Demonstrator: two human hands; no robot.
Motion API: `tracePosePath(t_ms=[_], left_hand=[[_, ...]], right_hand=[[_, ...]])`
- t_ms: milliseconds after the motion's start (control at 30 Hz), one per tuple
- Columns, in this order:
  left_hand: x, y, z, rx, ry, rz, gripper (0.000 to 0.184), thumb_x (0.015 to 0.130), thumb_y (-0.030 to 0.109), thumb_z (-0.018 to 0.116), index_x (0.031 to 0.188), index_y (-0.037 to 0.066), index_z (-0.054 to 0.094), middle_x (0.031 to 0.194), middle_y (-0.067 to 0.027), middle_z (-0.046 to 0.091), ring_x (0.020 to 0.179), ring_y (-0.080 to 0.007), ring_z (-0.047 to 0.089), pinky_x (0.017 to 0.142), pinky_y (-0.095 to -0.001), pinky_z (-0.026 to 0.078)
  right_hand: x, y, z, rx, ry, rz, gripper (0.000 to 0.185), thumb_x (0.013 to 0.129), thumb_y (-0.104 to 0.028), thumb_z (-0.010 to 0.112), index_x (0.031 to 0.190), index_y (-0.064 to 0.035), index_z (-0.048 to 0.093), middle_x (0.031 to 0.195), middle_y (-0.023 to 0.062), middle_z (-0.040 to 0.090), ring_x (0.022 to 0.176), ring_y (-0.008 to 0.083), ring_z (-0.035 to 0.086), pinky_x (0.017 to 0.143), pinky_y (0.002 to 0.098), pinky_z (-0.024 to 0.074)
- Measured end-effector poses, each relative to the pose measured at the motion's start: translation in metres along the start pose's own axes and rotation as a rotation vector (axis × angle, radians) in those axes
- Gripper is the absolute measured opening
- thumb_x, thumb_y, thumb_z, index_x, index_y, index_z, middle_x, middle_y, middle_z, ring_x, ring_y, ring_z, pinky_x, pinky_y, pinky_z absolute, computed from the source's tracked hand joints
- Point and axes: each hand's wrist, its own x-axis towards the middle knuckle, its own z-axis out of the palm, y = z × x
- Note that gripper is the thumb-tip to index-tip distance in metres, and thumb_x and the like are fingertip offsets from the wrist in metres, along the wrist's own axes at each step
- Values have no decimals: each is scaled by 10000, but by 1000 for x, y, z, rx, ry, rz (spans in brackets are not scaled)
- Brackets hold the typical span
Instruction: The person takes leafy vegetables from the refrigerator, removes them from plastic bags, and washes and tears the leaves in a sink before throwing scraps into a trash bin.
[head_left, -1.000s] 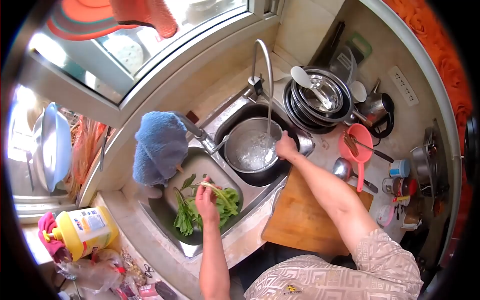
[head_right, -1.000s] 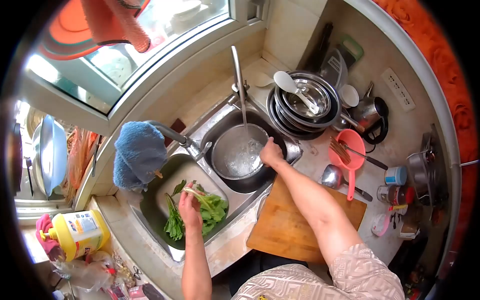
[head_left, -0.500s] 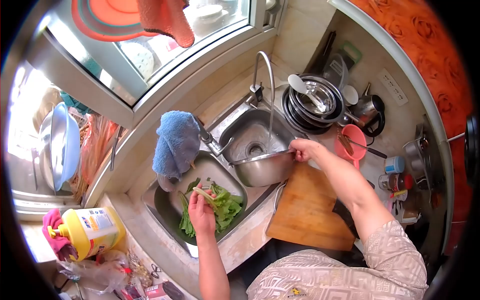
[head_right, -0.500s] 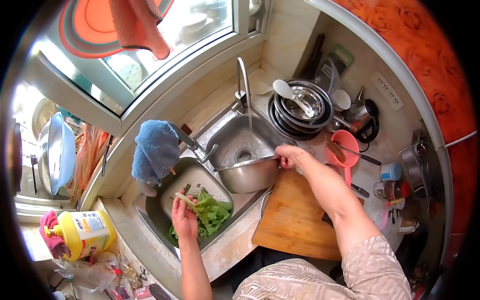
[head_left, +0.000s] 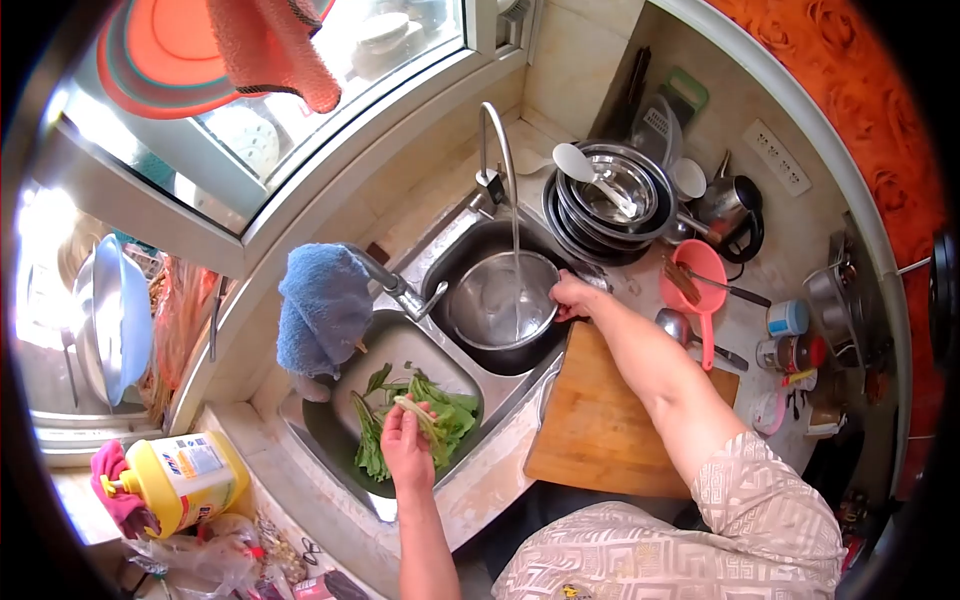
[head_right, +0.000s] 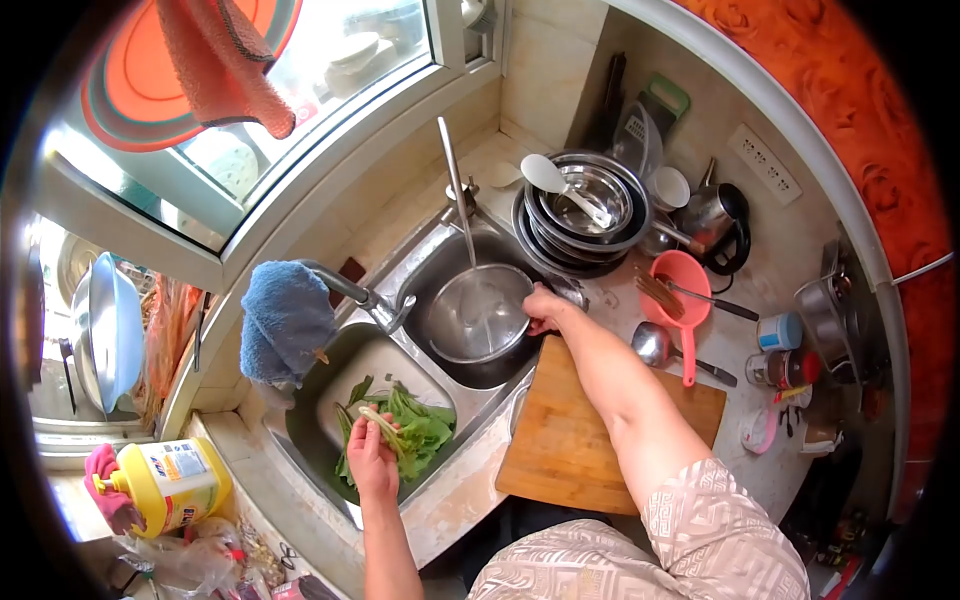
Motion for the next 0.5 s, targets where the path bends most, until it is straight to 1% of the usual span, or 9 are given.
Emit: tracePosePath(t_ms=[33, 67, 133, 167, 200, 267, 367, 433, 500], left_hand=[[1, -4, 6, 41, -15, -25, 282, 937, 96, 505, 1198, -11, 499, 1022, -116, 614, 866, -176, 603, 781, -289, 500], [3, -7, 14, 81, -32, -49, 284, 933, 100, 514, 1193, -13, 502, 1028, -116, 614, 872, -175, 604, 787, -289, 498], [11, -18, 25, 67, -64, -92, 282, 925, 92, 528, 1190, -3, 514, 1059, -100, 610, 916, -170, 595, 795, -292, 492], [15, -25, 30, 77, -61, -97, 276, 924, 91, 530, 1185, -1, 523, 1050, -87, 609, 921, -162, 591, 792, -292, 493], [19, -29, 35, 86, -58, -103, 271, 924, 89, 532, 1180, 1, 532, 1042, -73, 608, 925, -155, 586, 789, -291, 495], [23, -32, 48, 75, -86, -126, 270, 924, 89, 534, 1178, 0, 538, 1034, -65, 603, 915, -148, 586, 780, -298, 505], [23, -30, 64, 50, -122, -157, 270, 922, 89, 542, 1176, -2, 545, 1014, -53, 595, 898, -138, 585, 766, -313, 528], [20, -26, 75, 15, -131, -148, 276, 916, 86, 553, 1176, -9, 544, 1002, -56, 592, 868, -138, 590, 768, -335, 551], [17, -22, 82, 9, -112, -127, 276, 915, 81, 554, 1175, -11, 543, 997, -57, 594, 863, -138, 593, 774, -341, 553]], right_hand=[[3, 2, 1, -73, 74, 8, 482, 801, -6, 485, 1271, -49, 382, 786, 121, 546, 510, 195, 530, 562, 421, 555], [6, 3, 1, -71, 73, 10, 482, 801, -6, 485, 1271, -49, 382, 786, 121, 546, 510, 195, 530, 562, 421, 555], [2, 4, 4, -494, 104, -22, 317, 797, -43, 515, 1093, 60, 561, 847, 181, 632, 569, 265, 628, 515, 381, 554], [-1, 5, 8, -629, 171, -89, 238, 780, -49, 531, 922, 110, 635, 903, 227, 657, 610, 319, 666, 468, 340, 541], [-8, -1, 13, -738, 175, -37, 279, 779, -85, 541, 961, 110, 625, 976, 250, 644, 726, 350, 671, 595, 391, 562], [17, 20, 16, -1194, 321, -321, 329, 788, -174, 557, 966, 93, 632, 981, 256, 637, 856, 361, 649, 776, 419, 531], [-43, -1, 41, -1119, 490, -411, 264, 791, -122, 571, 1009, 5, 647, 861, 201, 660, 846, 279, 654, 806, 395, 509], [-79, -10, 58, -859, 171, -691, 258, 829, -180, 548, 1007, -21, 647, 867, 208, 642, 867, 290, 636, 801, 404, 492], [-119, -10, 78, -301, -165, -862, 345, 909, -311, 527, 1053, -10, 616, 918, 184, 644, 893, 277, 631, 791, 359, 485]])
